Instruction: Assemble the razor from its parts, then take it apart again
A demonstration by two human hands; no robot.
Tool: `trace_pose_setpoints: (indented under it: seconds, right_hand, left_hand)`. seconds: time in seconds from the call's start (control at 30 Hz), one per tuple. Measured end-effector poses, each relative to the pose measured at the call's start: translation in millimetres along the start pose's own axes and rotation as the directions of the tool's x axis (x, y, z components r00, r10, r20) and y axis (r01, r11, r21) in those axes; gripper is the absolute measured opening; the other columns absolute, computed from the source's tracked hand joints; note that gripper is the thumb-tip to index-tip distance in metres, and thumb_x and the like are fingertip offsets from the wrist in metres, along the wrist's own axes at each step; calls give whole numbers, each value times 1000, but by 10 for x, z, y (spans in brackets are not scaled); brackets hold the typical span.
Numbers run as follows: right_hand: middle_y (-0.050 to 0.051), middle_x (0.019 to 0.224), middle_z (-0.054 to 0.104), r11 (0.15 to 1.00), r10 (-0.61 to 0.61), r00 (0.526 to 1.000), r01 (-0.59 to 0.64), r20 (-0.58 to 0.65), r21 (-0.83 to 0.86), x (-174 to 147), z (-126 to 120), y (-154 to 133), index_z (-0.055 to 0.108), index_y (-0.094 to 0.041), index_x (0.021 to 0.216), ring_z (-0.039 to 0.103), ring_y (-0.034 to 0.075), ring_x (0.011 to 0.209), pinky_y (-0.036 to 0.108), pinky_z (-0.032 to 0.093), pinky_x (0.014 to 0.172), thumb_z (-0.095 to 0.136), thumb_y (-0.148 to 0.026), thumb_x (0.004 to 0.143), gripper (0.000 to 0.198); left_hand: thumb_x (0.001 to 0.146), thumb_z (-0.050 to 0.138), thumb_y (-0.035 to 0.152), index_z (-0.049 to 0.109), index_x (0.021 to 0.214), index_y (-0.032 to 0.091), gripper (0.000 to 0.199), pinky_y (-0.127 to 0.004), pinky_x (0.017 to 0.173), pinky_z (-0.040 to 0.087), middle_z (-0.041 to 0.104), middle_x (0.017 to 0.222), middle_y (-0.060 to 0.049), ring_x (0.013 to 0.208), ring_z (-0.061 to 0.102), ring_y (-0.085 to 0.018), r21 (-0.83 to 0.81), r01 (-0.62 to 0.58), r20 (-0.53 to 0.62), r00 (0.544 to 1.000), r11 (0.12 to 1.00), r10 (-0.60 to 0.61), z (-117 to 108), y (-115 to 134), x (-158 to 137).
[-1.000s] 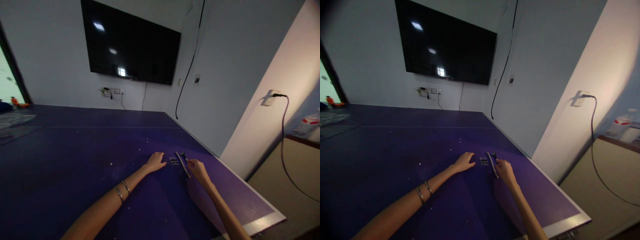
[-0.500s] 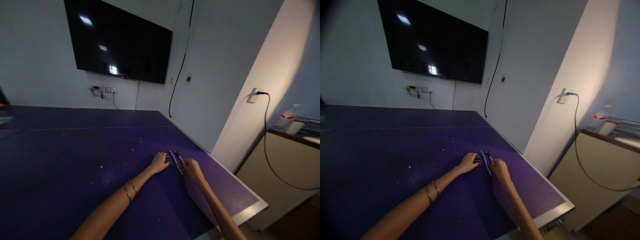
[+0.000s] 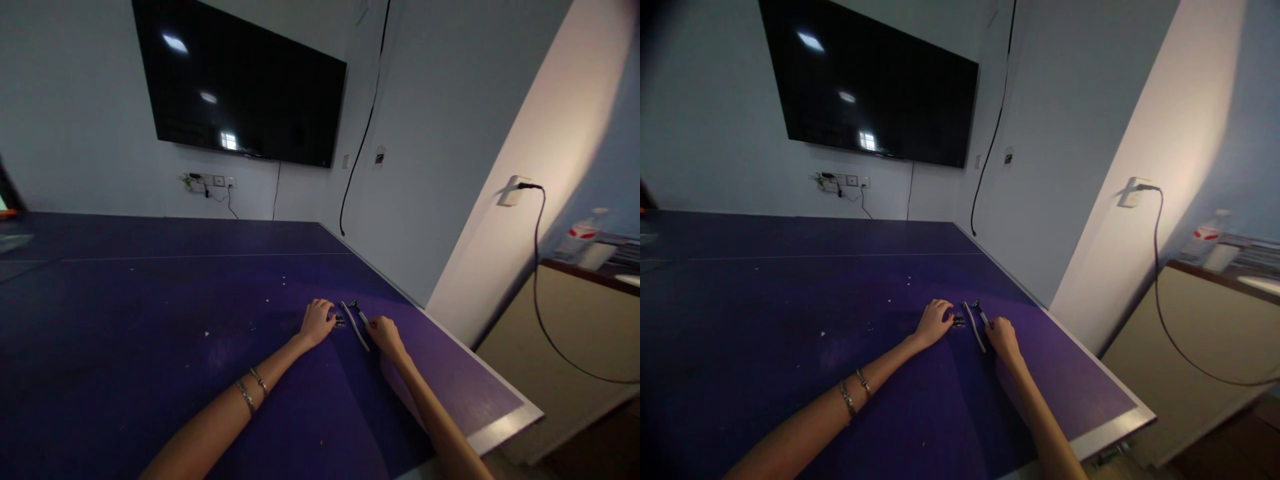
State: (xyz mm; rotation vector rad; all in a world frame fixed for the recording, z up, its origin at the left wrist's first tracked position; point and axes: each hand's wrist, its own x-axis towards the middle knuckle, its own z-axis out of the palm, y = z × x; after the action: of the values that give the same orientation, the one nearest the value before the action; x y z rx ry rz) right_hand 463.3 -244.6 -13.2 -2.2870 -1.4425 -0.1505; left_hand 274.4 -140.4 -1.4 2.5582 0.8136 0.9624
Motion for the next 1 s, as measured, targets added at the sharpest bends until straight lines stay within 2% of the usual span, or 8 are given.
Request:
trace_pose_setpoints:
  seconds: [0.13, 0.27, 0.37, 0.47, 0.6, 0.8, 0.9, 1.0]
  right_hand:
    - [9, 68, 67, 999, -17, 999, 18, -47, 26, 11, -81, -165, 70, -13, 70, 61, 17, 63, 21, 34, 52, 47, -27, 79, 27]
    - [8, 66, 63, 993, -78, 983, 91, -163, 70, -40, -171, -532, 68, -15, 67, 55, 14, 59, 21, 33, 53, 48, -26, 79, 25]
    - [7, 71, 61, 983, -143, 973, 162, -182, 92, -114, -213, -830, 68, -16, 73, 54, 13, 60, 20, 34, 55, 47, -26, 81, 24]
    - [7, 76, 60, 976, -172, 968, 192, -181, 101, -178, -234, -1034, 68, -16, 79, 54, 13, 62, 21, 36, 57, 46, -25, 82, 24]
    - [8, 79, 59, 966, -201, 963, 225, -181, 124, -234, -233, -1171, 67, -16, 83, 55, 14, 67, 21, 39, 62, 45, -23, 83, 24]
    - [9, 81, 61, 943, -275, 947, 299, -167, 142, -330, -186, -1380, 67, -17, 87, 58, 17, 71, 23, 41, 66, 43, -23, 85, 25]
    - [8, 78, 64, 905, -333, 934, 355, -128, 234, -355, -173, -1470, 68, -17, 88, 59, 17, 69, 24, 41, 65, 45, -29, 84, 27]
    - [7, 73, 66, 882, -351, 932, 363, -96, 302, -307, -176, -1458, 70, -17, 83, 59, 17, 64, 24, 41, 60, 45, -34, 83, 30]
  left_hand:
    - [79, 49, 22, 64, 89, 16, 19, -33, 89, 36, 64, 94, -7, 94, 53, -19, -128, 77, -71, 994, 989, -87, -126, 52, 46]
    - [80, 47, 29, 67, 78, 14, 25, -26, 68, 41, 67, 78, -7, 73, 59, -17, -284, 205, 22, 978, 937, -207, -155, 115, 110]
    - [78, 48, 40, 67, 67, 12, 36, -23, 55, 35, 65, 64, -6, 61, 57, -16, -350, 267, 70, 963, 898, -259, -149, 156, 131]
    - [75, 49, 47, 64, 59, 12, 42, -22, 48, 30, 58, 50, -3, 53, 52, -14, -412, 356, 107, 933, 839, -343, -175, 153, 124]
    - [75, 47, 50, 61, 56, 12, 44, -22, 44, 28, 49, 42, 0, 45, 47, -12, -414, 426, 128, 902, 805, -412, -249, 81, 91]
    - [75, 47, 46, 58, 53, 13, 41, -21, 42, 28, 44, 39, 2, 41, 45, -11, -350, 515, 163, 856, 783, -490, -394, -57, -4]
    - [73, 50, 43, 58, 52, 13, 38, -21, 41, 29, 45, 39, 2, 40, 45, -11, -281, 557, 180, 830, 781, -527, -562, -194, -88]
    - [70, 52, 38, 60, 53, 13, 31, -20, 41, 31, 48, 41, 1, 38, 45, -9, -200, 605, 205, 795, 771, -571, -835, -422, -200]
